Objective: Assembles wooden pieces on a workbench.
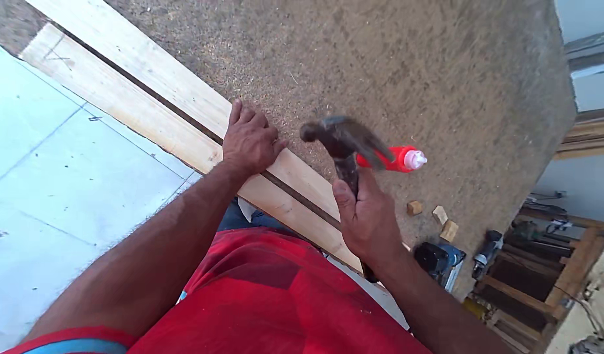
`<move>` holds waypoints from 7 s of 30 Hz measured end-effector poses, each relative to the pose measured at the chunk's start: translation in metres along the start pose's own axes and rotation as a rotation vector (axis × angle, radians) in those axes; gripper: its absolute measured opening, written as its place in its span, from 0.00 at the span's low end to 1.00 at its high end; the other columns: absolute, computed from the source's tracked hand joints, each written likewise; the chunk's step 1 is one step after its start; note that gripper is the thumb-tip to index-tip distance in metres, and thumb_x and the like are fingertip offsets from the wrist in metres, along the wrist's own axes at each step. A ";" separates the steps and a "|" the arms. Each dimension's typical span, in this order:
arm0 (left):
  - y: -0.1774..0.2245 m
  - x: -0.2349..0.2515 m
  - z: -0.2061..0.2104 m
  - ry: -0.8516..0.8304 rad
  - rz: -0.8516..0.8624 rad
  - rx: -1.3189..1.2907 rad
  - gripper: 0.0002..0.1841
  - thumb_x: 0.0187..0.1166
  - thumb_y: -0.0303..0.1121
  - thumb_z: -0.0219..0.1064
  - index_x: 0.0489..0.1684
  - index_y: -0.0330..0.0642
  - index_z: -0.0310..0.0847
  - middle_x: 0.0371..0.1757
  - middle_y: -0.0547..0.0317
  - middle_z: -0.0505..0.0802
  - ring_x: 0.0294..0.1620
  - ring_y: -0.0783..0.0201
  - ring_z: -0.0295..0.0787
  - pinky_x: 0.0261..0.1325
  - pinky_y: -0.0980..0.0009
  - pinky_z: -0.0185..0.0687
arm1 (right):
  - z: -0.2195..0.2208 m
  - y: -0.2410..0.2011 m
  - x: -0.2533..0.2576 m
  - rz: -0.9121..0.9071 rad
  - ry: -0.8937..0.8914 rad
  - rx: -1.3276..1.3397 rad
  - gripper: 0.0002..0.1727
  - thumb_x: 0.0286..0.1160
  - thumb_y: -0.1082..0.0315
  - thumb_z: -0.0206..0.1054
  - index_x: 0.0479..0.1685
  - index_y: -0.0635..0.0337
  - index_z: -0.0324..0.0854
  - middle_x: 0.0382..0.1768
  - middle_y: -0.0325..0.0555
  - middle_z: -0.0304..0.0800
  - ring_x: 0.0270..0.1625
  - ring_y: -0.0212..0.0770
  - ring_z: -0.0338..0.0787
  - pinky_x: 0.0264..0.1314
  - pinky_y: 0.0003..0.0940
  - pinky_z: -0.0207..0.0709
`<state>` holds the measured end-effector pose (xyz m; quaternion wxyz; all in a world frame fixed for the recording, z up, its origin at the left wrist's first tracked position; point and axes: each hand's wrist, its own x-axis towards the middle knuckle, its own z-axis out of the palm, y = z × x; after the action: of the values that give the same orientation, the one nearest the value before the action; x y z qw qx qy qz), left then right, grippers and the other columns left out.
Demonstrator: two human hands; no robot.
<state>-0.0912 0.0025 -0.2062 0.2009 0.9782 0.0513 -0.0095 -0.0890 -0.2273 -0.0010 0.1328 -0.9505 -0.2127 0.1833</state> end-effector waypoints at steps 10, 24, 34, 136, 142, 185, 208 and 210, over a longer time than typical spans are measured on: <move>0.001 -0.003 0.003 0.020 -0.003 -0.034 0.36 0.86 0.68 0.41 0.35 0.51 0.89 0.46 0.52 0.91 0.67 0.45 0.83 0.91 0.33 0.39 | -0.035 -0.007 0.010 0.112 -0.107 -0.128 0.26 0.89 0.37 0.48 0.42 0.49 0.77 0.14 0.35 0.73 0.13 0.36 0.76 0.12 0.39 0.72; 0.001 -0.004 0.004 0.032 -0.002 -0.003 0.37 0.85 0.69 0.39 0.34 0.51 0.89 0.44 0.52 0.91 0.64 0.44 0.84 0.90 0.33 0.42 | 0.051 0.052 -0.043 -0.011 0.206 0.043 0.29 0.91 0.41 0.49 0.49 0.59 0.81 0.20 0.40 0.82 0.18 0.38 0.83 0.18 0.42 0.82; 0.002 -0.003 0.002 0.027 0.007 -0.028 0.35 0.85 0.66 0.40 0.35 0.51 0.90 0.46 0.52 0.92 0.66 0.43 0.84 0.90 0.32 0.41 | 0.003 -0.016 0.013 0.012 -0.041 -0.025 0.29 0.89 0.37 0.48 0.45 0.54 0.79 0.16 0.39 0.75 0.15 0.40 0.77 0.14 0.42 0.72; -0.267 0.031 -0.113 0.092 -0.070 -0.042 0.32 0.88 0.63 0.41 0.39 0.53 0.89 0.54 0.52 0.90 0.79 0.44 0.74 0.92 0.30 0.33 | 0.057 -0.213 0.150 0.253 -0.677 -0.161 0.27 0.91 0.39 0.47 0.46 0.53 0.77 0.23 0.46 0.80 0.24 0.45 0.85 0.28 0.48 0.82; -0.265 0.031 -0.111 0.083 -0.082 -0.045 0.32 0.87 0.64 0.41 0.38 0.53 0.89 0.54 0.53 0.90 0.78 0.45 0.75 0.92 0.31 0.32 | 0.002 -0.246 0.159 0.124 -0.289 0.065 0.26 0.89 0.36 0.47 0.43 0.46 0.78 0.14 0.36 0.77 0.11 0.37 0.78 0.09 0.39 0.76; -0.386 0.031 -0.143 0.163 -0.084 -0.299 0.26 0.92 0.55 0.42 0.70 0.62 0.86 0.81 0.68 0.83 0.93 0.52 0.59 0.95 0.44 0.43 | 0.033 -0.313 0.200 0.080 -0.322 0.227 0.22 0.91 0.42 0.49 0.58 0.46 0.79 0.19 0.37 0.82 0.13 0.39 0.80 0.13 0.40 0.79; -0.383 0.036 -0.137 0.217 -0.134 -0.345 0.23 0.91 0.51 0.47 0.59 0.59 0.91 0.75 0.70 0.89 0.92 0.53 0.62 0.95 0.42 0.40 | 0.049 -0.333 0.219 0.184 -0.732 -0.285 0.27 0.91 0.39 0.49 0.47 0.53 0.79 0.24 0.45 0.80 0.25 0.45 0.85 0.29 0.48 0.81; -0.375 0.028 -0.136 0.172 -0.129 -0.362 0.23 0.91 0.51 0.46 0.60 0.58 0.90 0.76 0.70 0.88 0.92 0.52 0.61 0.95 0.41 0.39 | 0.024 -0.348 0.214 0.071 -0.463 -0.163 0.27 0.89 0.37 0.49 0.44 0.50 0.79 0.18 0.40 0.77 0.18 0.42 0.81 0.18 0.46 0.77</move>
<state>-0.1026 0.4019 -0.2298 0.3673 0.9180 0.1316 0.0704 -0.0425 0.1780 0.0303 -0.0033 -0.8976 -0.2182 0.3829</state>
